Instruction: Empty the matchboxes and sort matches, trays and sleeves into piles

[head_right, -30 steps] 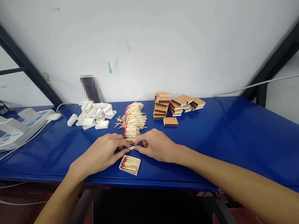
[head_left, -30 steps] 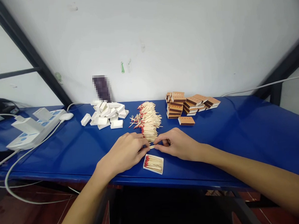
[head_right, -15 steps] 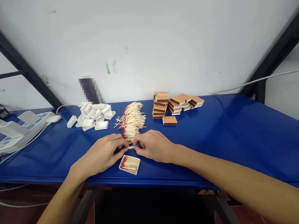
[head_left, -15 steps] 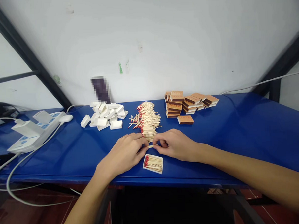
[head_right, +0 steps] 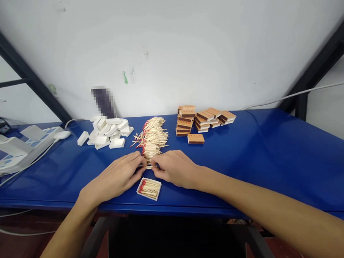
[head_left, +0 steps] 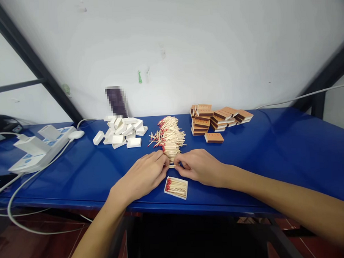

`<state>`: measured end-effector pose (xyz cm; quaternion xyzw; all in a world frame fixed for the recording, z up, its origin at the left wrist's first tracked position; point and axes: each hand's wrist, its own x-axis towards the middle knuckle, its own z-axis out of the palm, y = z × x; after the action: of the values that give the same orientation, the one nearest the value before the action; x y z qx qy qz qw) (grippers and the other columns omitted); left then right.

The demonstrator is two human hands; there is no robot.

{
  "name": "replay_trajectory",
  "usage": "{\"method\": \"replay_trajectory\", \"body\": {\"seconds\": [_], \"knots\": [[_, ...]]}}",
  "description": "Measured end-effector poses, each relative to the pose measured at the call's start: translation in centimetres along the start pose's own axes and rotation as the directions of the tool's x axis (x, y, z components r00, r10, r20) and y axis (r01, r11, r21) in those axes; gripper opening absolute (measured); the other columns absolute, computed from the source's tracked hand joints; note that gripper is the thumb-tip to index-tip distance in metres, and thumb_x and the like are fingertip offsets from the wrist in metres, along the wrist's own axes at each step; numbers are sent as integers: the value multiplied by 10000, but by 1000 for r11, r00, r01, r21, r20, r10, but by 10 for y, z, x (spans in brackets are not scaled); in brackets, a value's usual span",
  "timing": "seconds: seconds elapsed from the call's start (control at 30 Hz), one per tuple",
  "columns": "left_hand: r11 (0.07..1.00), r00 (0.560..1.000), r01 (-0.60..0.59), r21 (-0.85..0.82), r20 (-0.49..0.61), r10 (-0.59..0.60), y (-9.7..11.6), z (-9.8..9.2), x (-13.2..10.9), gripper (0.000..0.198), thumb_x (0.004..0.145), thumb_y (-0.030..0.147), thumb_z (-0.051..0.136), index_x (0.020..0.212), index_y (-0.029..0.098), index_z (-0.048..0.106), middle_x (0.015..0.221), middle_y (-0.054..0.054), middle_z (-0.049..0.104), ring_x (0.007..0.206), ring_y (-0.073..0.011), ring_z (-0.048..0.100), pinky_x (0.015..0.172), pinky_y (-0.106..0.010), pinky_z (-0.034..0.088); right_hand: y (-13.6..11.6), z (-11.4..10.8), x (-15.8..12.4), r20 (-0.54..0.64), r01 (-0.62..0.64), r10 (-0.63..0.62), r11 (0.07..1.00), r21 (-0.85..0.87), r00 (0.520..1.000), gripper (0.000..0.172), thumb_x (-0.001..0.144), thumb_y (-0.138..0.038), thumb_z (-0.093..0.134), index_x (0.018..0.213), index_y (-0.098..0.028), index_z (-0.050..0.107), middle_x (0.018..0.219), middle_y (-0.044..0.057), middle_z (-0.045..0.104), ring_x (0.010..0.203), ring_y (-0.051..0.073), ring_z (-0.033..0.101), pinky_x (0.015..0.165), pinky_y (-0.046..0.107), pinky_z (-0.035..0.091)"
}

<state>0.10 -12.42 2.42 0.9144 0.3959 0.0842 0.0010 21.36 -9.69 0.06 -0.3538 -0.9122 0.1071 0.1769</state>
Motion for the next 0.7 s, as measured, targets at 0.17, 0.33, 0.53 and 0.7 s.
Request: {"method": "replay_trajectory", "body": {"seconds": [0.17,0.33,0.53,0.7], "knots": [[998,999,-1,-55,-47,-1,6,-8,-10,143,1019,226,401,989,184,533,937,-29,552,851,-185,551,786,-332,434,-12,-8,-6,-90,-66,83,983,171,993,77,775,-132,614,767,-187,668,521,-72,502,475,69,395,537,220,267],[981,999,-41,-189,7,43,14,-12,-22,129,1015,229,422,959,195,533,931,-23,551,853,-174,540,782,-308,422,-36,-14,-21,-23,-160,177,935,317,984,90,713,-128,635,645,-184,653,447,-85,467,412,53,386,486,199,296],[944,995,-27,-330,84,57,13,-11,-25,115,992,231,474,952,208,579,909,-3,538,839,-153,539,763,-278,412,-44,-12,-26,96,-223,202,912,344,975,76,705,-161,625,638,-184,652,457,-79,476,421,56,384,472,194,299],[943,999,-12,-332,43,28,12,-9,-23,129,977,255,496,967,213,617,924,-12,543,865,-160,547,769,-278,429,-37,-14,-22,111,-245,222,920,306,969,78,729,-198,637,676,-185,693,471,-66,489,441,67,380,487,211,295]]}}
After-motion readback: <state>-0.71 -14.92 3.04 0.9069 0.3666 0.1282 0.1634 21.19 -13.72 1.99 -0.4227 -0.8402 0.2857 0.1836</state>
